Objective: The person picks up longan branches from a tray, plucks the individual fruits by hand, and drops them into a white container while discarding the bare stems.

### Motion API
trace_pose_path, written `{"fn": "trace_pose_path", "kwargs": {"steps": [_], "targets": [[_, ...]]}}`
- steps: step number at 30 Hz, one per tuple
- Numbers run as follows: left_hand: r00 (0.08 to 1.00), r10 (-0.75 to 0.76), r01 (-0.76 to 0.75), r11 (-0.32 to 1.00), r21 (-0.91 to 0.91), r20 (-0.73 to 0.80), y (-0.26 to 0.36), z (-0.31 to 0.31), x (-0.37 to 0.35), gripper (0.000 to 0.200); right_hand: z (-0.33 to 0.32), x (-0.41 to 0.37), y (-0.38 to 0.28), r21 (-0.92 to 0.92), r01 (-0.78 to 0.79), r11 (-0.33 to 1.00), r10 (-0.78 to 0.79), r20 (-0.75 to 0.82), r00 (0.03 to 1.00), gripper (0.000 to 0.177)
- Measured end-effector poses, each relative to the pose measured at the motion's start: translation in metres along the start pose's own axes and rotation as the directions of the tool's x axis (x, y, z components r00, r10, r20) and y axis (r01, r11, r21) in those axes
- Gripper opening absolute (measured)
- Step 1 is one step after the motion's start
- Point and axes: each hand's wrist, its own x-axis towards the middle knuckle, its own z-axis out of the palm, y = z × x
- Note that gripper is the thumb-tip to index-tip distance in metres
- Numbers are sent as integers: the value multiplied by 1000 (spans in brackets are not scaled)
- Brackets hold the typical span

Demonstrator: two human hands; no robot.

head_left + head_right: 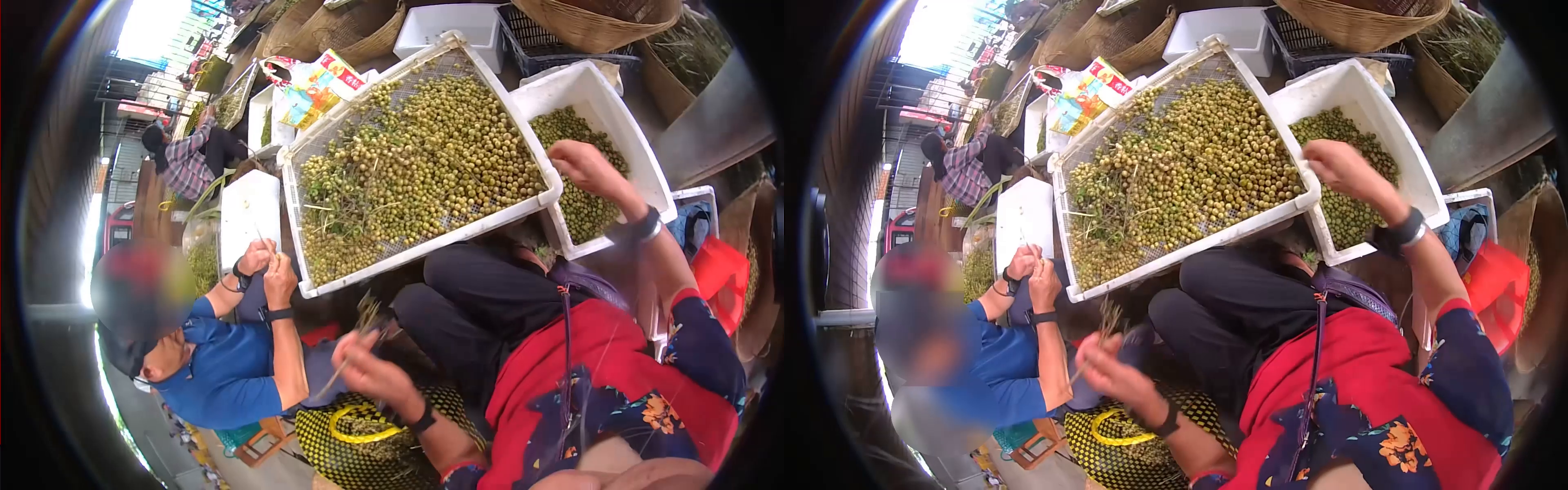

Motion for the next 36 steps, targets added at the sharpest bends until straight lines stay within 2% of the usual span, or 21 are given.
{"fn": "trace_pose_path", "kwargs": {"steps": [1, 2, 3, 4, 5, 6, 8, 10, 13, 14, 15, 17, 18, 19, 21, 24, 30, 31, 33, 34, 36], "targets": [[999, 34, -34, 980, 198, 6, -16, -29, 2, 28, 16, 17, -13, 1, 61, 998, -61, 52, 997, 10], [992, -104, 75, 938, 339, 67, -38, -60, 0, 27, 42, 37, -24, 7, 120, 993, -120, 108, 987, 10], [889, -434, 313, 809, 498, 146, -94, -104, -18, 28, 96, 67, -37, -14, 293, 956, -283, 217, 934, 10], [833, -527, 380, 765, 519, 167, -117, -114, -36, 41, 129, 81, -31, -33, 353, 935, -331, 275, 903, 9], [834, -496, 207, 687, 696, 242, -144, -129, -59, 56, 166, 90, -23, -101, 394, 914, -359, 255, 898, 8], [806, -526, 168, 643, 748, 271, -133, -127, -72, 62, 185, 95, -30, -208, 331, 920, -254, 326, 911, 10], [788, -505, 41, 614, 788, 352, -154, -133, -90, 50, 225, 102, -9, -409, 384, 828, -271, 309, 912, 11], [856, -390, 94, 764, 639, 341, -136, -113, -74, 33, 239, 104, 5, -391, 412, 823, -321, 277, 905, 9], [919, -237, 97, 911, 401, 316, -100, -59, -28, 19, 227, 107, -18, -399, 309, 863, -179, 331, 927, 8], [927, -87, -44, 940, 338, 364, -95, -39, -13, 19, 218, 106, -26, -399, 331, 855, -212, 314, 925, 10], [920, -82, -29, 961, 276, 382, -77, -13, 1, 19, 209, 106, -34, -379, 357, 854, -257, 288, 922, 10], [886, -54, -52, 975, 214, 460, -53, 38, 25, 18, 187, 107, -56, -359, 415, 836, -349, 236, 907, 11], [873, 118, -225, 959, 175, 473, -49, 63, 33, 19, 169, 105, -75, -366, 434, 823, -366, 243, 898, 11], [848, 71, -180, 971, 158, 525, -43, 86, 38, 25, 153, 104, -88, -385, 459, 801, -382, 262, 886, 11], [793, 134, -259, 957, 130, 594, -39, 131, 44, 42, 122, 97, -111, -405, 506, 762, -420, 285, 861, 10], [721, 213, -363, 926, 98, 659, -18, 171, 30, 47, 77, 85, -136, -416, 534, 736, -447, 293, 845, 13], [620, 413, -392, 900, -192, 667, 16, 217, -14, 15, 9, 56, -121, -361, 457, 813, -416, 189, 889, 14], [592, 301, -219, 953, -210, 748, 16, 224, -20, 16, -3, 51, -113, -142, 365, 920, -354, 99, 930, 16], [467, 107, 221, 947, -232, 878, 35, 228, -31, 21, -22, 39, -81, 259, 98, 961, -108, 22, 994, 26], [453, 124, 215, 946, -243, 883, 37, 233, -38, 21, -24, 31, -66, 299, 21, 954, -13, -30, 999, 27], [361, 60, 463, 855, -235, 931, 36, 244, -52, 23, -16, 11, -38, 422, 58, 905, -45, -40, 998, 29]]}}
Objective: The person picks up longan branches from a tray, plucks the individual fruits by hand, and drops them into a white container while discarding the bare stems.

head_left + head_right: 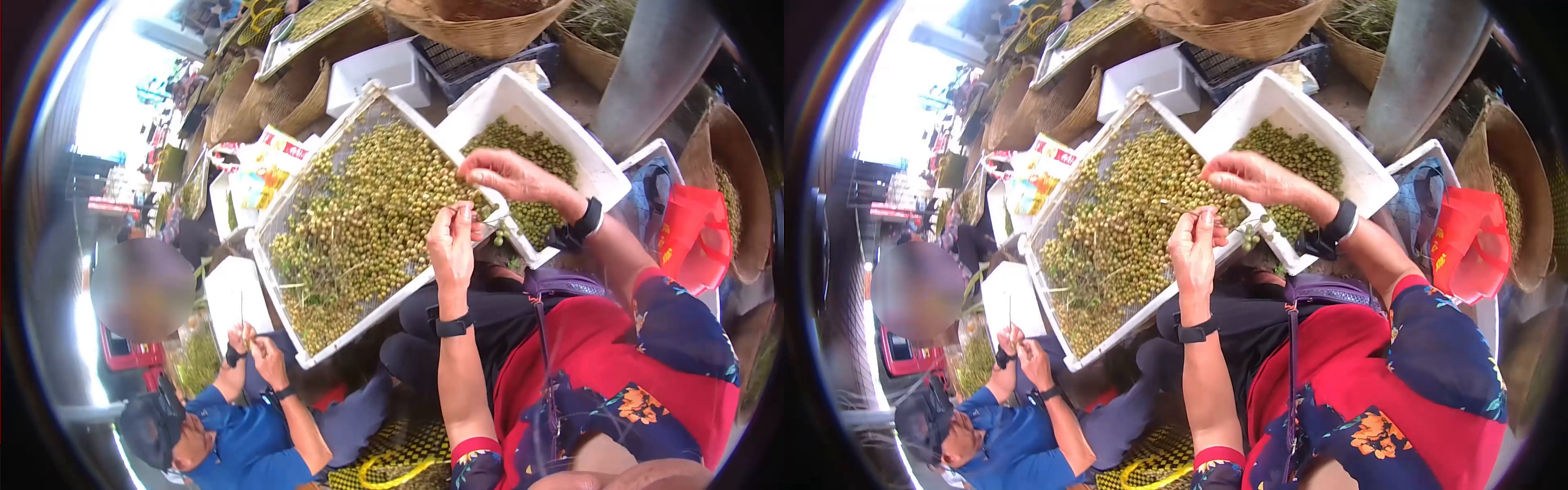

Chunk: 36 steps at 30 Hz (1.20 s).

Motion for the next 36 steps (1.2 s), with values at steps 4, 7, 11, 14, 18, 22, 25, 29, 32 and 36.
{"fn": "trace_pose_path", "kwargs": {"steps": [4, 7, 11, 14, 18, 22, 25, 29, 32, 36], "targets": [[999, -36, 35, 999, -35, -10, -8, 17, 5, 22, 10, -40, 16, 354, -171, 920, 124, 153, 980, 34], [999, -45, 44, 999, -9, -28, -9, 24, 12, 22, 18, -51, 31, 408, -213, 888, 181, 117, 977, 28], [995, -78, 79, 997, 19, -58, -8, 34, 22, 22, 22, -59, 36, 288, -166, 943, 190, -58, 980, 21], [995, -82, 78, 995, -54, -59, -12, 51, 29, 23, 22, -60, 30, 375, -154, 914, 228, -160, 961, 24], [995, 46, -26, 978, 207, -89, -13, 71, 35, 23, 29, -61, 55, 623, -121, 773, 300, -191, 935, 31], [993, 54, -33, 982, 184, -109, -16, 81, 36, 24, 27, -68, 61, 804, -194, 562, 507, -149, 849, 24], [989, 30, -12, 993, 120, -146, -25, 88, 36, 25, 22, -67, 68, 870, -116, 479, 508, -167, 845, 21], [984, -99, 86, 992, -91, -148, -35, 97, 41, 24, 6, -74, 68, 639, -217, 738, 432, -201, 879, 20], [984, -94, 92, 996, -15, -155, -56, 96, 51, 22, 4, -80, 76, 177, -143, 974, 203, -390, 898, 18], [964, -224, 190, 958, -216, -146, -52, 96, 63, 22, -6, -90, 62, 157, -331, 931, 366, -420, 830, 10]]}}
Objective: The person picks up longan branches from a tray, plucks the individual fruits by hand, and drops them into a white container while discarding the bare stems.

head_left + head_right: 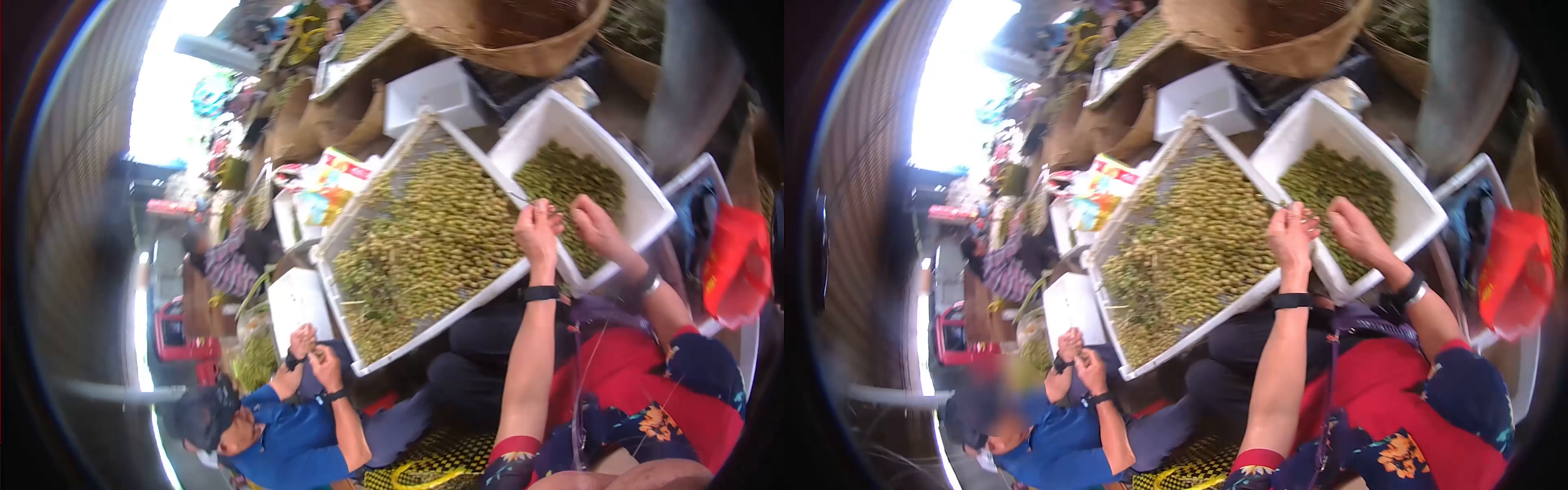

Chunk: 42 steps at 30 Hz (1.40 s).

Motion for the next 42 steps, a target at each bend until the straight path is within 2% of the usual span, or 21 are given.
{"fn": "trace_pose_path", "kwargs": {"steps": [2, 4, 6, 7, 8, 10, 12, 14, 15, 16, 19, 20, 23, 28, 30, 32, 34, 36, 38, 40, 42], "targets": [[993, 36, -47, 993, -104, -109, 18, -12, 18, 24, -7, 3, 16, -169, 92, 981, -110, -99, 989, 10], [990, 75, -87, 991, -100, -120, 44, -34, 36, 24, -19, 8, 51, -127, 36, 991, -48, -94, 994, 10], [991, 129, -130, 991, -19, -38, 59, -49, 44, 23, -19, 13, 44, -301, 64, 952, -116, -157, 981, 7], [991, 134, -134, 991, -24, 9, 67, -53, 39, 22, -24, 19, 56, -435, 108, 894, -168, -100, 981, 7], [989, 131, -129, 991, -31, 73, 73, -54, 33, 21, -28, 27, 59, -563, 138, 815, -200, -51, 978, 8], [974, 120, -122, 992, 2, 191, 77, -55, 14, 21, -41, 34, 56, -898, 316, 306, -401, 179, 898, 12], [954, 63, -72, 997, 22, 293, 83, -56, -8, 22, -33, 51, 37, -762, 350, 546, -286, 223, 932, 16], [914, 22, -25, 1000, 2, 406, 85, -57, -24, 22, -10, 51, -5, -320, 428, 846, -394, 167, 904, 23], [898, -5, 7, 1000, -2, 440, 86, -57, -31, 22, -3, 41, -32, -6, 225, 974, -219, 207, 953, 25], [881, -22, 29, 1000, -8, 473, 87, -56, -35, 22, 3, 32, -69, 295, -23, 955, -68, 294, 953, 29], [869, -59, 57, 998, 18, 492, 87, -57, -43, 32, 17, 30, -84, 437, -39, 899, -142, 374, 916, 27], [861, -88, 99, 995, 6, 500, 85, -58, -46, 37, 21, 32, -82, 434, -54, 899, -128, 379, 916, 27], [884, -94, 65, 995, 78, 458, 79, -62, -47, 47, 31, 40, -67, 411, 70, 909, -299, 524, 797, 24], [916, -119, 57, 984, 169, 382, 70, -66, -51, 53, 31, 29, -71, 384, 42, 922, -262, 543, 797, 22], [913, -160, 84, 974, 210, 377, 70, -71, -52, 53, 24, 31, -70, 117, 369, 922, -368, 561, 741, 23], [866, -206, 110, 968, 226, 456, 70, -74, -52, 52, 19, 27, -77, 101, 378, 920, -359, 601, 714, 23], [876, -184, 99, 974, 206, 446, 64, -68, -53, 51, 14, 22, -82, 39, 304, 952, -259, 631, 731, 21], [889, -155, 80, 979, 187, 432, 57, -59, -51, 51, 6, 21, -74, -53, 321, 946, -249, 515, 820, 12], [934, -90, 111, 993, -41, 347, 45, -51, -43, 50, -11, 31, -52, -318, 309, 896, -184, 369, 911, 7], [935, -113, 145, 987, -71, 336, 35, -43, -34, 49, -27, 42, 2, -666, 400, 630, -396, 168, 903, 9], [914, -185, 211, 977, -34, 361, 22, -33, -21, 48, -40, 38, 7, -653, 429, 625, -355, 252, 900, 15]]}}
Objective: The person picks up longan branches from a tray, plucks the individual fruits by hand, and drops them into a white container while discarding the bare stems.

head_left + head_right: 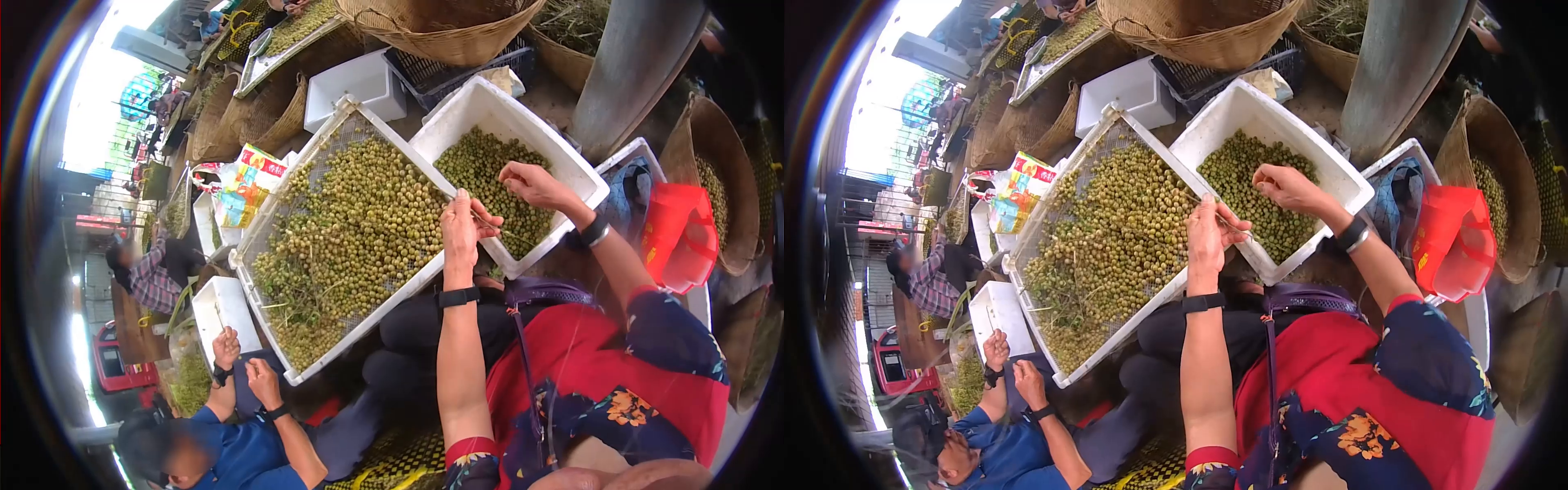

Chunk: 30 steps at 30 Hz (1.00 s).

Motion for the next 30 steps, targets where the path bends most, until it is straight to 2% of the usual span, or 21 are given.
{"fn": "trace_pose_path", "kwargs": {"steps": [1, 2, 3, 4, 6, 7, 8, 10, 11, 14, 15, 18, 20, 22, 27, 30], "targets": [[997, -27, 31, 998, 60, -67, 1, 10, 4, 53, -6, -7, -7, 464, -224, 857, 157, 179, 971, 21], [997, -39, 43, 998, 54, -65, -5, 13, 8, 53, -12, -18, -17, 761, -455, 462, 210, 404, 890, 27], [996, -32, 45, 986, 162, -82, -9, 16, 13, 53, -16, -24, -23, 767, -495, 409, 158, 475, 866, 39], [995, -16, 41, 962, 271, -94, -12, 18, 18, 53, -16, -29, -27, 749, -548, 372, 110, 551, 827, 39], [994, 0, 31, 962, 270, -112, -17, 22, 26, 52, -5, -42, -22, 747, -589, 308, 58, 604, 795, 40], [994, 3, 19, 980, 200, -111, -20, 22, 27, 48, -6, -42, -26, 723, -662, 200, 132, 649, 749, 31], [994, 8, 6, 992, 128, -110, -22, 21, 28, 45, -4, -45, -28, 724, -661, 199, 135, 648, 750, 31], [995, -24, 35, 993, 113, -94, -22, 18, 31, 43, 4, -54, -30, 790, -611, 52, 100, 604, 790, 21], [995, -54, 62, 994, 93, -82, -22, 18, 32, 41, 7, -56, -30, 776, -625, -85, 52, 630, 775, 22], [992, -116, 121, 987, 103, -46, -22, 18, 34, 40, 19, -61, -30, 763, -624, -166, 30, 637, 771, 26], [991, -119, 127, 983, 131, -61, -23, 19, 33, 39, 25, -65, -23, 750, -617, -241, -16, 632, 775, 29], [987, -135, 146, 980, 137, -87, -22, 18, 31, 36, 26, -70, -20, 763, -603, -233, -77, 604, 794, 32], [987, -96, 115, 981, 154, -128, -25, 18, 31, 35, 22, -71, -23, 765, -617, -185, -53, 619, 783, 32], [985, -49, 72, 988, 134, -166, -31, 19, 34, 33, 17, -69, -27, 761, -634, -139, 60, 646, 761, 31], [972, 40, -7, 990, 144, -232, -34, 29, 37, 29, 22, -63, -33, 756, -643, -125, 123, 655, 746, 11], [966, 99, -58, 983, 176, -239, -36, 29, 38, 28, 29, -61, -40, 755, -636, -156, 63, 651, 757, 11]]}}
